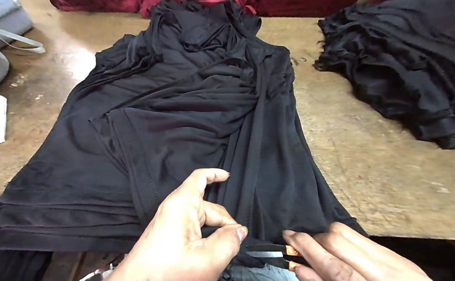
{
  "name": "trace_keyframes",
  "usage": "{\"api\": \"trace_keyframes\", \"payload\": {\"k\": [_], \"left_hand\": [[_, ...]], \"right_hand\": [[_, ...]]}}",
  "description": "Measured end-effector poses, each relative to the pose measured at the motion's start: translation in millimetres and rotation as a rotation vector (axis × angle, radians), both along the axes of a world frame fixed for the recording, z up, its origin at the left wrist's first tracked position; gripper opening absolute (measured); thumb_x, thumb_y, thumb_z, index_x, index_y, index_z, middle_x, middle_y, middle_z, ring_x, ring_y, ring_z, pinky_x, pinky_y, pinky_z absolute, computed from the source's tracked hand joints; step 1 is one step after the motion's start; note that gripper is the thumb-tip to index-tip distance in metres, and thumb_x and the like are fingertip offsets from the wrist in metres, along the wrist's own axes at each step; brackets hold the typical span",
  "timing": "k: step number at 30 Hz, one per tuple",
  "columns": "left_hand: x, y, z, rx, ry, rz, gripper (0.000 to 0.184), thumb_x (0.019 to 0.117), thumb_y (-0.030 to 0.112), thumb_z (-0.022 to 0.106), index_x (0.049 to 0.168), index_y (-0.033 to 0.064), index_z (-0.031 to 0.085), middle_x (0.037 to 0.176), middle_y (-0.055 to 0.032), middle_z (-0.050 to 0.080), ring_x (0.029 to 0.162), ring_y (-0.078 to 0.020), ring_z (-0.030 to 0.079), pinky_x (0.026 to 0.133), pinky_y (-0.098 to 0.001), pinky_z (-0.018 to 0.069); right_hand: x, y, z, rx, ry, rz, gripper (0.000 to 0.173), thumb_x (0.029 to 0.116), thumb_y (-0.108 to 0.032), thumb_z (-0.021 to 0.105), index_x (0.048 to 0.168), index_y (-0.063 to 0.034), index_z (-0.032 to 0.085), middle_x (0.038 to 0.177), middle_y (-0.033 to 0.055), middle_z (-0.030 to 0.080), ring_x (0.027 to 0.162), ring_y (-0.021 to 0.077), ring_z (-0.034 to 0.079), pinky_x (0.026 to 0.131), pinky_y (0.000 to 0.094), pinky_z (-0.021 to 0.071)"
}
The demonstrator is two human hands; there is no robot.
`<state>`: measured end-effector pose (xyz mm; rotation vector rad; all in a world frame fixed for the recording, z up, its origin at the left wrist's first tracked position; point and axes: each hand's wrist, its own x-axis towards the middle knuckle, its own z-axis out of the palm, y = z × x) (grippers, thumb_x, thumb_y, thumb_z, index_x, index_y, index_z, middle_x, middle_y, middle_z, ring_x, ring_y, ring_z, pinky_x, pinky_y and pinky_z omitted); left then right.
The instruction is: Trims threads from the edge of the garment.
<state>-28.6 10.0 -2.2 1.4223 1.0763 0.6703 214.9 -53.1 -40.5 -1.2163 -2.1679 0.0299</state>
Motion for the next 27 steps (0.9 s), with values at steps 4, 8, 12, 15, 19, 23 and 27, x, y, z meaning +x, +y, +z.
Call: {"api": "trace_keyframes", "payload": {"k": [4, 8, 12, 15, 19, 23, 27], "left_hand": [[0.3, 0.8, 0.3, 0.008, -0.002, -0.014, 0.056, 0.0898, 0.009, 0.072, 0.141, 0.0115, 0.05, 0.078, 0.0042, 0.076, 0.066, -0.0043, 0.071, 0.06, -0.0185, 0.0572], [0.3, 2.0, -1.3, -0.005, -0.02, -0.023, 0.056, 0.0894, 0.009, 0.071, 0.141, 0.0105, 0.05, 0.076, 0.0034, 0.075, 0.061, -0.0031, 0.067, 0.055, -0.0168, 0.0534], [-0.6, 3.1, -2.4, -0.001, -0.015, -0.024, 0.056, 0.0901, 0.009, 0.07, 0.142, 0.0109, 0.05, 0.077, 0.0033, 0.076, 0.063, -0.0043, 0.069, 0.059, -0.0181, 0.0564], [-1.6, 3.8, -2.6, 0.01, -0.012, -0.03, 0.055, 0.0901, 0.009, 0.07, 0.141, 0.0108, 0.05, 0.077, 0.0042, 0.076, 0.064, -0.0038, 0.07, 0.059, -0.0182, 0.0571], [0.2, 4.6, -0.8, -0.013, -0.008, -0.043, 0.056, 0.0891, 0.009, 0.07, 0.142, 0.0118, 0.051, 0.075, 0.0038, 0.075, 0.062, -0.0033, 0.069, 0.057, -0.0171, 0.0552], [1.5, 4.7, -1.1, -0.029, -0.011, -0.05, 0.055, 0.0892, 0.009, 0.07, 0.141, 0.0118, 0.051, 0.076, 0.0036, 0.075, 0.063, -0.0032, 0.069, 0.057, -0.0167, 0.0552], [1.6, 5.8, -2.4, -0.042, -0.016, -0.052, 0.056, 0.0895, 0.008, 0.071, 0.142, 0.0113, 0.051, 0.075, 0.0031, 0.075, 0.062, -0.0032, 0.068, 0.057, -0.0167, 0.0546]], "right_hand": [[-1.2, 1.8, 1.4, 0.002, -0.001, 0.006, 0.034, 0.1066, -0.032, 0.052, 0.107, -0.0038, 0.07, 0.074, 0.0085, 0.055, 0.069, 0.0221, 0.051, 0.061, 0.0318, 0.0403], [-2.8, 3.4, 0.8, 0.007, 0.001, 0.007, 0.033, 0.1066, -0.032, 0.052, 0.106, -0.004, 0.07, 0.073, 0.0082, 0.055, 0.068, 0.022, 0.051, 0.061, 0.0316, 0.0401], [2.9, 4.1, 0.6, -0.01, -0.002, 0.022, 0.033, 0.1068, -0.032, 0.051, 0.107, -0.0042, 0.07, 0.074, 0.0086, 0.056, 0.068, 0.0221, 0.051, 0.06, 0.0322, 0.0404], [8.4, 4.7, 2.1, -0.017, -0.019, 0.038, 0.033, 0.1068, -0.031, 0.052, 0.109, -0.0043, 0.07, 0.074, 0.009, 0.055, 0.069, 0.0228, 0.051, 0.061, 0.0325, 0.0404], [6.3, 6.7, 2.8, -0.003, -0.033, 0.038, 0.033, 0.1069, -0.032, 0.052, 0.108, -0.0049, 0.07, 0.074, 0.0084, 0.055, 0.069, 0.0226, 0.051, 0.061, 0.0319, 0.0406], [3.7, 8.6, 2.0, -0.002, -0.022, 0.047, 0.033, 0.1069, -0.032, 0.051, 0.108, -0.0056, 0.07, 0.075, 0.0078, 0.056, 0.07, 0.0216, 0.052, 0.061, 0.0315, 0.041], [3.8, 9.4, 0.4, 0.017, -0.028, 0.051, 0.031, 0.1068, -0.031, 0.051, 0.106, -0.0057, 0.069, 0.073, 0.0073, 0.055, 0.068, 0.0213, 0.051, 0.059, 0.0317, 0.0403]]}}
